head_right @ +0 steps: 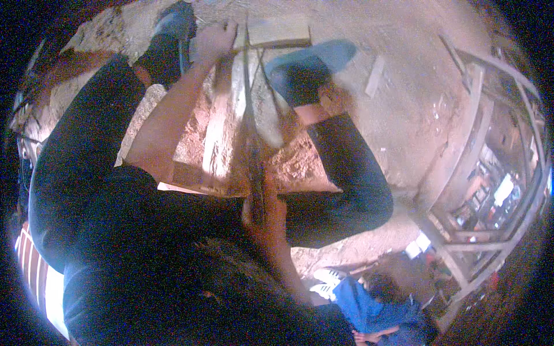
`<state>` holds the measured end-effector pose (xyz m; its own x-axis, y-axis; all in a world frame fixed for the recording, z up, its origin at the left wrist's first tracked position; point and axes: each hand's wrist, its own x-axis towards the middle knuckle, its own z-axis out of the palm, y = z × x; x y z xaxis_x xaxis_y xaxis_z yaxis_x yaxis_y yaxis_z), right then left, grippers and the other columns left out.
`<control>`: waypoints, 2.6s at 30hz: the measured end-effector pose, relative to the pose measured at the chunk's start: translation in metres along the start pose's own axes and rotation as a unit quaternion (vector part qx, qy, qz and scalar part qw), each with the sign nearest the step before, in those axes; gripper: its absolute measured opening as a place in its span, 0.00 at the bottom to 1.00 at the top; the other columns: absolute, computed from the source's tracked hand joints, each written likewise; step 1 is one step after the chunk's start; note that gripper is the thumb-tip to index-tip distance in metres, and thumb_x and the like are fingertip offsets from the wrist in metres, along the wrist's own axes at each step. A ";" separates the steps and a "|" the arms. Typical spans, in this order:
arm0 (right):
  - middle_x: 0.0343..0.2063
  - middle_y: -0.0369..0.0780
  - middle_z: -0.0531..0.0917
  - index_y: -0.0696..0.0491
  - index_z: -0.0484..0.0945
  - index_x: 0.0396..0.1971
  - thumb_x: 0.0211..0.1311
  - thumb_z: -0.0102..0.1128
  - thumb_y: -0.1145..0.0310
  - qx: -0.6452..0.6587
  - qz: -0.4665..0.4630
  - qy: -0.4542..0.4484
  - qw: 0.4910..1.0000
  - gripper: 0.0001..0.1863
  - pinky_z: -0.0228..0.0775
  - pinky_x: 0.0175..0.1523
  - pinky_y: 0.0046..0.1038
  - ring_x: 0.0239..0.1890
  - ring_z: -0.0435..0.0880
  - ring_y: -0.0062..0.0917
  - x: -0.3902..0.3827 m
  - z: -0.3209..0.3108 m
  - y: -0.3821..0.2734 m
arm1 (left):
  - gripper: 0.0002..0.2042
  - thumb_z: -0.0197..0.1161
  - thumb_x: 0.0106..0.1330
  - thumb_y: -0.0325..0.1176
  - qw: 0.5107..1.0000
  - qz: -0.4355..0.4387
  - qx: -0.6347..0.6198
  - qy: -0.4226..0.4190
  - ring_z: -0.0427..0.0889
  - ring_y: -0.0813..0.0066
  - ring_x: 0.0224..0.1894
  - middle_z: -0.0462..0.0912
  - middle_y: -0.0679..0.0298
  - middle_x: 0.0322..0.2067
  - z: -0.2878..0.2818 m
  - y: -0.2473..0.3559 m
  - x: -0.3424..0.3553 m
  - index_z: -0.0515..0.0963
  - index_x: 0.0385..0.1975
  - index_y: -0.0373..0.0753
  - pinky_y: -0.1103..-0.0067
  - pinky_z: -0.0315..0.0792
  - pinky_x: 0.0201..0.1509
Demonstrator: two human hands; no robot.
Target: The person sits on the floor and uses a hand saw to cut a small piece of wood held between their legs. They repeatedly saw back and forth along a marked line, generating sawdust. The cut is not completed within the clip.
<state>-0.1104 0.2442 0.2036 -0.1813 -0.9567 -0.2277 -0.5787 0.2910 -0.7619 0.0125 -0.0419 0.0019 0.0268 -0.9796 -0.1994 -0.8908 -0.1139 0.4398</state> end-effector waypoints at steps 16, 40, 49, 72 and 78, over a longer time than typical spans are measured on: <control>0.34 0.53 0.82 0.52 0.58 0.66 0.55 0.52 0.80 0.001 0.040 -0.019 0.999 0.36 0.76 0.35 0.34 0.29 0.85 0.43 -0.024 0.000 0.018 | 0.27 0.36 0.67 0.52 0.992 0.083 0.094 -0.028 0.79 0.44 0.48 0.81 0.42 0.41 0.011 -0.012 0.011 0.79 0.47 0.42 0.59 0.67 0.57; 0.29 0.49 0.81 0.53 0.64 0.64 0.57 0.50 0.80 0.031 0.088 -0.013 0.996 0.31 0.74 0.38 0.29 0.30 0.85 0.33 -0.064 -0.026 0.024 | 0.54 0.64 0.42 0.74 0.968 0.213 0.123 -0.056 0.70 0.45 0.59 0.70 0.42 0.57 0.000 -0.025 -0.005 0.62 0.59 0.31 0.56 0.66 0.60; 0.27 0.47 0.80 0.57 0.68 0.58 0.56 0.53 0.78 -0.007 0.023 -0.005 1.000 0.26 0.72 0.35 0.31 0.28 0.82 0.32 -0.052 -0.025 0.018 | 0.49 0.69 0.41 0.69 0.946 0.297 0.063 -0.111 0.74 0.40 0.53 0.75 0.38 0.48 -0.014 -0.025 0.001 0.66 0.52 0.28 0.60 0.69 0.58; 0.34 0.51 0.83 0.54 0.62 0.64 0.58 0.54 0.76 0.031 0.201 -0.065 0.977 0.31 0.74 0.35 0.30 0.29 0.85 0.32 -0.060 -0.024 -0.020 | 0.47 0.78 0.37 0.56 0.929 0.201 0.012 -0.312 0.74 0.46 0.56 0.75 0.41 0.50 -0.014 -0.018 0.033 0.63 0.56 0.35 0.61 0.68 0.59; 0.45 0.53 0.81 0.59 0.64 0.62 0.59 0.52 0.77 0.042 0.065 -0.028 0.997 0.28 0.73 0.45 0.30 0.43 0.84 0.32 -0.040 -0.017 -0.017 | 0.47 0.78 0.37 0.55 0.925 0.179 0.010 -0.336 0.74 0.47 0.55 0.76 0.42 0.50 -0.019 -0.013 0.028 0.63 0.56 0.35 0.61 0.68 0.58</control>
<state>-0.1066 0.2781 0.2357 -0.2046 -0.9107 -0.3589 -0.4842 0.4128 -0.7714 0.0332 -0.0709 0.0071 -0.5535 -0.6290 -0.5458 -0.7962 0.2075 0.5683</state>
